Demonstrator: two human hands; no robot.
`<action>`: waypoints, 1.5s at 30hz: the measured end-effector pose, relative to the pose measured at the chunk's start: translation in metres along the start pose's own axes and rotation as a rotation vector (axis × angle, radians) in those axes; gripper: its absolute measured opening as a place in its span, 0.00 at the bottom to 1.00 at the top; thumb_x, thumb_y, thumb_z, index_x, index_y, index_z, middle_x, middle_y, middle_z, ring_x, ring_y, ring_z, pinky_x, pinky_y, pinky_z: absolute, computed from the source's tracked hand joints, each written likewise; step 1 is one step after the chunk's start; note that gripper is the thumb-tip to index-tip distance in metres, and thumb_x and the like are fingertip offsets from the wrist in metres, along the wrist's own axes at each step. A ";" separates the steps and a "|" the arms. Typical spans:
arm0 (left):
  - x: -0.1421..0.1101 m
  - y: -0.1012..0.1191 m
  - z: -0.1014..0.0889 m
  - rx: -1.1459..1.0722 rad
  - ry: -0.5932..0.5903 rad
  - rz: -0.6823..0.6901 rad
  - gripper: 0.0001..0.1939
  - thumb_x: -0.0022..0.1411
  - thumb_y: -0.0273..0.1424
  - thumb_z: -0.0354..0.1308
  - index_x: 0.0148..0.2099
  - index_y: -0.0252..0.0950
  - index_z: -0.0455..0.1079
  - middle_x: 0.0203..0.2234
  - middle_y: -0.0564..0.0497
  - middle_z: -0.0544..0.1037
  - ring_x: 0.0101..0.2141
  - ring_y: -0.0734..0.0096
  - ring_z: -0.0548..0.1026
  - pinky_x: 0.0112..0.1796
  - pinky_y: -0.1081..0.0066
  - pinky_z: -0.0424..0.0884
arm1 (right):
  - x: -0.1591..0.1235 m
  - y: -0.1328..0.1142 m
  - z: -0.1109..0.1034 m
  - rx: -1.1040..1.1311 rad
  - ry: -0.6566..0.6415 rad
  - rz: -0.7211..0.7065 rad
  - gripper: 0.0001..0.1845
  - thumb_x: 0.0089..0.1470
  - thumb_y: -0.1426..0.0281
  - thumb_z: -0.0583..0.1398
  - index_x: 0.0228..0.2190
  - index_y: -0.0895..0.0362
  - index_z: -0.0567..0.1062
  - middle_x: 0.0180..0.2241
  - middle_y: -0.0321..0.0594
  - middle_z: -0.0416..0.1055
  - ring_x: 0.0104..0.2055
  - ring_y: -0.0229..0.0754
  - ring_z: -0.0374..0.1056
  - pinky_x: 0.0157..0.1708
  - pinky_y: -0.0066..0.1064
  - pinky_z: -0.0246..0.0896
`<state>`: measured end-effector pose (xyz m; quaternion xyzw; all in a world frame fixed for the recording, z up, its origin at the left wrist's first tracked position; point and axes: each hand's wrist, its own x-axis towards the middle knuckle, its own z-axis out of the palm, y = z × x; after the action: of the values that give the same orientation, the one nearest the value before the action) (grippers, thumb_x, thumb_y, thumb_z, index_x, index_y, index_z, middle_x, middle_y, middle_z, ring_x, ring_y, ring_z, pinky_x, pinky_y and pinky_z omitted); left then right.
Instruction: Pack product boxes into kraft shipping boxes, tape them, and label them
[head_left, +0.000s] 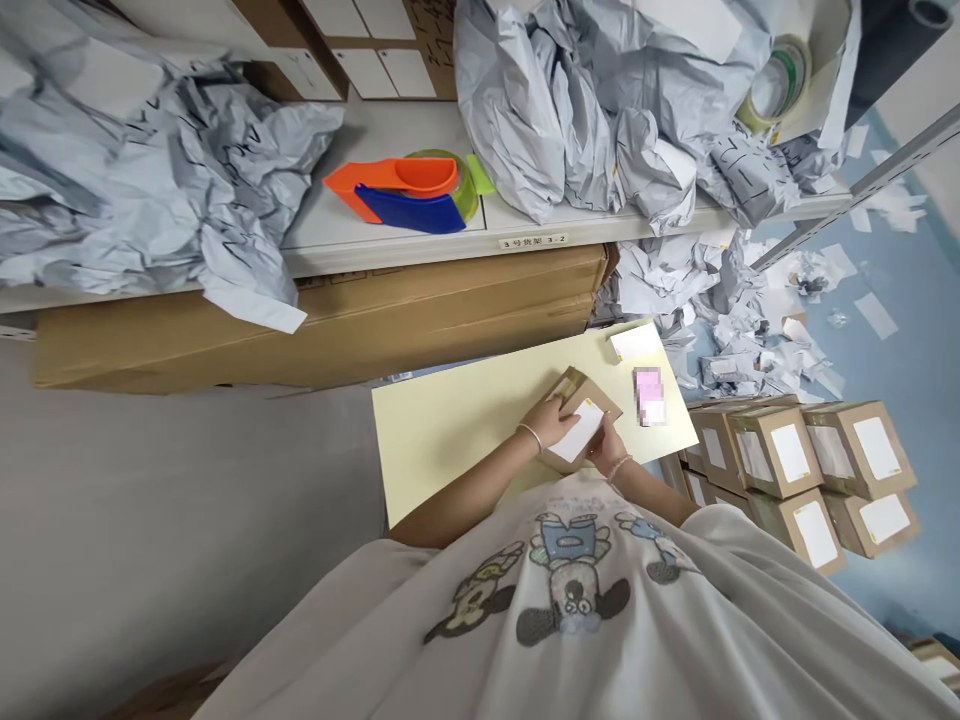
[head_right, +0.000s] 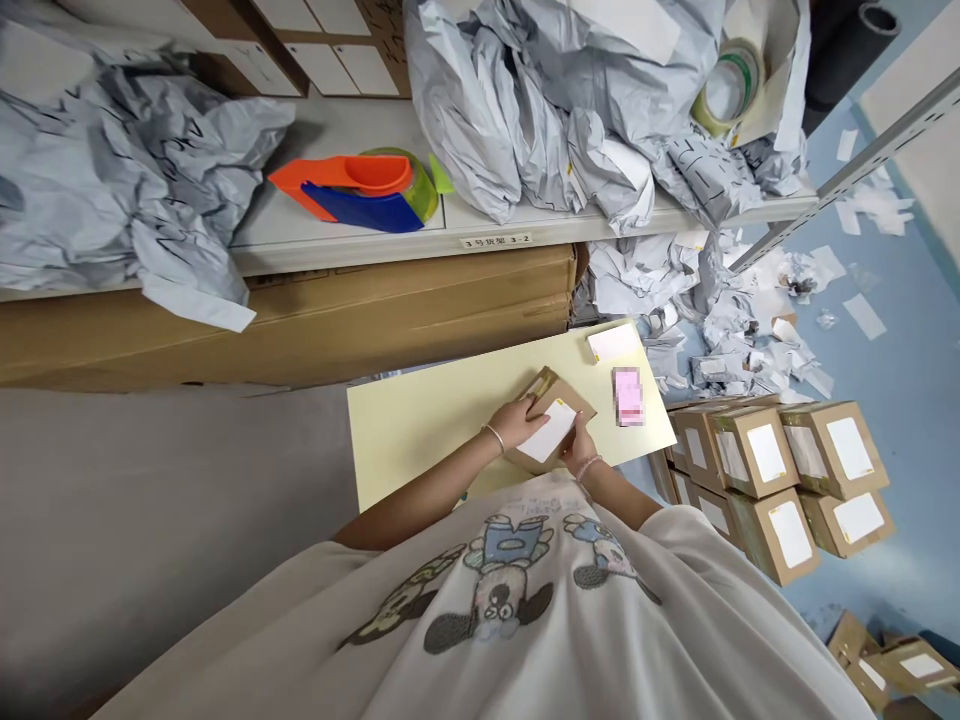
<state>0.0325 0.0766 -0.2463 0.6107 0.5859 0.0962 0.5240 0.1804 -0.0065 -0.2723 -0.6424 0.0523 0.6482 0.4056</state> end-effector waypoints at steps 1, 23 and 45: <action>-0.009 0.008 0.005 0.013 0.019 0.085 0.27 0.52 0.44 0.71 0.52 0.38 0.76 0.52 0.40 0.80 0.59 0.43 0.74 0.58 0.60 0.68 | 0.001 -0.005 -0.004 0.011 -0.039 -0.055 0.33 0.68 0.46 0.44 0.57 0.51 0.73 0.54 0.47 0.77 0.58 0.51 0.72 0.53 0.47 0.72; -0.037 0.026 0.093 -0.410 0.370 -0.185 0.33 0.55 0.34 0.71 0.61 0.35 0.67 0.51 0.40 0.81 0.50 0.51 0.80 0.53 0.53 0.75 | 0.062 -0.104 -0.038 -1.084 -0.217 -0.373 0.17 0.66 0.63 0.55 0.43 0.60 0.80 0.47 0.52 0.78 0.54 0.52 0.71 0.58 0.39 0.63; -0.034 0.007 0.107 -0.417 0.423 -0.170 0.39 0.60 0.34 0.66 0.71 0.37 0.58 0.58 0.40 0.78 0.56 0.52 0.77 0.61 0.53 0.68 | 0.128 -0.191 -0.016 -1.615 0.484 -0.674 0.49 0.67 0.52 0.52 0.70 0.80 0.49 0.72 0.75 0.39 0.76 0.63 0.36 0.72 0.58 0.26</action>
<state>0.1052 -0.0058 -0.2703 0.4054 0.6984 0.2953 0.5106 0.3261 0.1702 -0.3000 -0.8312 -0.5248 0.1822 -0.0220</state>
